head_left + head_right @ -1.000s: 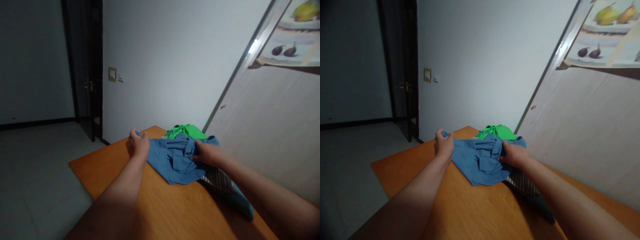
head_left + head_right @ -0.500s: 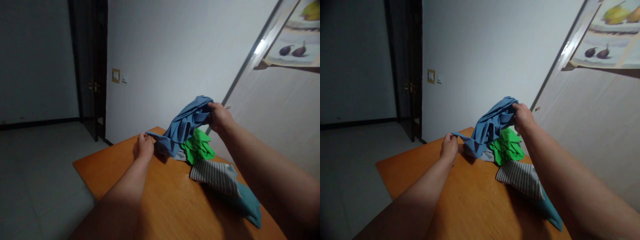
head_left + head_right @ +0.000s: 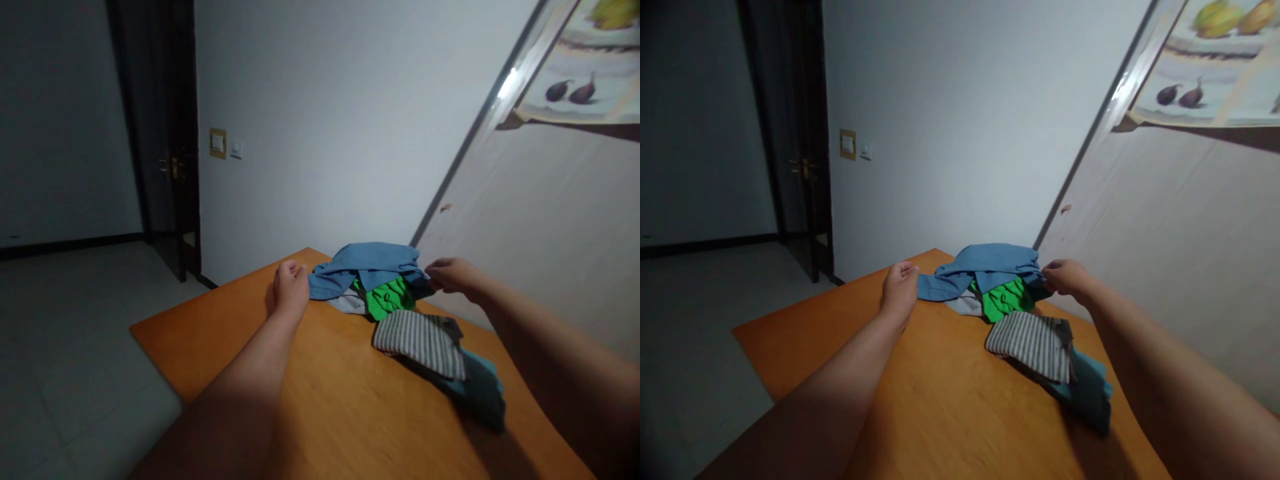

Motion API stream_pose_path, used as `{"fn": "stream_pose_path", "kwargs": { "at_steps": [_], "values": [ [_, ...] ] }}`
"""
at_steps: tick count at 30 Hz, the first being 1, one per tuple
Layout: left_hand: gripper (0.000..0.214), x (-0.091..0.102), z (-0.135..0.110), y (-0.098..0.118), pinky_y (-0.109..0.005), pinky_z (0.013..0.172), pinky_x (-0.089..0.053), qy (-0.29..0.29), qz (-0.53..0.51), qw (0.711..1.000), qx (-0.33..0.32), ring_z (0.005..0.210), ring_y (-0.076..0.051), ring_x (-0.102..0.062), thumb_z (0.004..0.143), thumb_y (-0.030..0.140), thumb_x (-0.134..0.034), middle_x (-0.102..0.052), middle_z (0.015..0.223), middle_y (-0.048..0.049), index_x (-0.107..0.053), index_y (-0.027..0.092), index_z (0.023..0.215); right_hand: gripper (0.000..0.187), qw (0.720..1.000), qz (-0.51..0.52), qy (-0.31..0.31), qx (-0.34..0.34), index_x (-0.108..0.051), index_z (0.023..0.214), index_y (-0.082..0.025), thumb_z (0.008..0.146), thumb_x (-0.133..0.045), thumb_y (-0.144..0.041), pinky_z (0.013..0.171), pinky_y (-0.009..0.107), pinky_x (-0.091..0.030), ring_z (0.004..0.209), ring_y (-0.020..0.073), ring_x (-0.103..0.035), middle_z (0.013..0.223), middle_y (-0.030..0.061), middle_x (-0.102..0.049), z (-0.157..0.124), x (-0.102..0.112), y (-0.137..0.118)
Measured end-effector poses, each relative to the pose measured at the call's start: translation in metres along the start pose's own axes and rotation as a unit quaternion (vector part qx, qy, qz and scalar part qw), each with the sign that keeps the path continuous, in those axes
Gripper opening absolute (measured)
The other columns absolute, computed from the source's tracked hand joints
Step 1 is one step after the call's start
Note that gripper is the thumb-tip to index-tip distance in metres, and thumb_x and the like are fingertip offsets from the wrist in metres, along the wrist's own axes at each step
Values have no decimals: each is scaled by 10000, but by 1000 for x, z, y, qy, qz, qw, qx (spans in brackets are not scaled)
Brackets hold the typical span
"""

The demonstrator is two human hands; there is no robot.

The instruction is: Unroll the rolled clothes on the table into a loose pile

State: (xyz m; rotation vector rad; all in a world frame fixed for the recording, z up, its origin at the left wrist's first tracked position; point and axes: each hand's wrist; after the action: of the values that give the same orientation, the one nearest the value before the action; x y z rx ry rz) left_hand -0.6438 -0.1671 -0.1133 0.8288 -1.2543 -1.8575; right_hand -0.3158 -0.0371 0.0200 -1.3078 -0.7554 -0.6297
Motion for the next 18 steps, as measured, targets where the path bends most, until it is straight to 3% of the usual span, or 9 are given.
{"fn": "stream_pose_path", "kwargs": {
  "at_steps": [2, 6, 9, 12, 15, 18],
  "values": [
    [239, -1, -3, 3, -321, 862, -501, -14, 5, 1000, -11, 970, -212, -674, 854, 336, -630, -697, 1084, -104, -623, 200, 1050, 184, 997, -56, -60, 6, -709, 858, -187, 694, -656, -251, 561, 303, -482, 654, 222, -679, 699, 84, -719, -14, 5, 20],
    [218, -2, -8, 6, -310, 835, -507, -34, 10, 999, -39, 934, -204, -671, 850, 338, -631, -700, 1034, -86, -637, 208, 1024, 398, 967, -177, -142, 120, -752, 969, -230, 583, -662, -191, 705, 318, -521, 828, 245, -704, 940, 76, -769, -41, 13, 57],
    [196, -3, -12, 7, -309, 829, -502, -52, 10, 997, -63, 916, -204, -667, 846, 328, -635, -702, 995, -74, -649, 215, 1006, 473, 948, -182, -178, 190, -758, 1059, -278, 597, -671, -225, 860, 364, -519, 1020, 282, -676, 1169, 50, -735, -57, 14, 71],
    [154, -4, -18, 9, -305, 807, -490, -83, 32, 991, -103, 889, -206, -663, 853, 319, -621, -707, 957, -64, -662, 219, 962, 335, 944, -184, -174, 212, -771, 978, -268, 663, -658, -265, 915, 390, -495, 1005, 283, -665, 1069, 43, -759, -67, 11, 69],
    [129, -3, -25, 15, -286, 747, -464, -132, 50, 979, -144, 829, -198, -651, 872, 324, -591, -708, 880, -40, -673, 225, 879, 180, 949, -161, -177, 204, -740, 836, -241, 693, -633, -255, 804, 350, -503, 832, 237, -658, 858, 27, -751, -75, 9, 54],
    [171, -2, -33, 22, -264, 647, -412, -193, 49, 967, -160, 714, -181, -610, 874, 339, -580, -678, 746, -7, -677, 227, 789, 123, 974, -1, -153, 166, -657, 779, -216, 751, -630, -332, 640, 278, -466, 673, 174, -592, 702, -1, -665, -85, 11, 26]
  ]
}}
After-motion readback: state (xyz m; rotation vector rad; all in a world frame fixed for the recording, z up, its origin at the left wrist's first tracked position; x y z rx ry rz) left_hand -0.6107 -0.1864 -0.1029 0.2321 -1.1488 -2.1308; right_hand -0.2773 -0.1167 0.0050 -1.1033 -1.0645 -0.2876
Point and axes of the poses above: each hand's wrist, its own z-axis towards the middle knuckle, its own x-axis out of the back of the hand, y = z × x
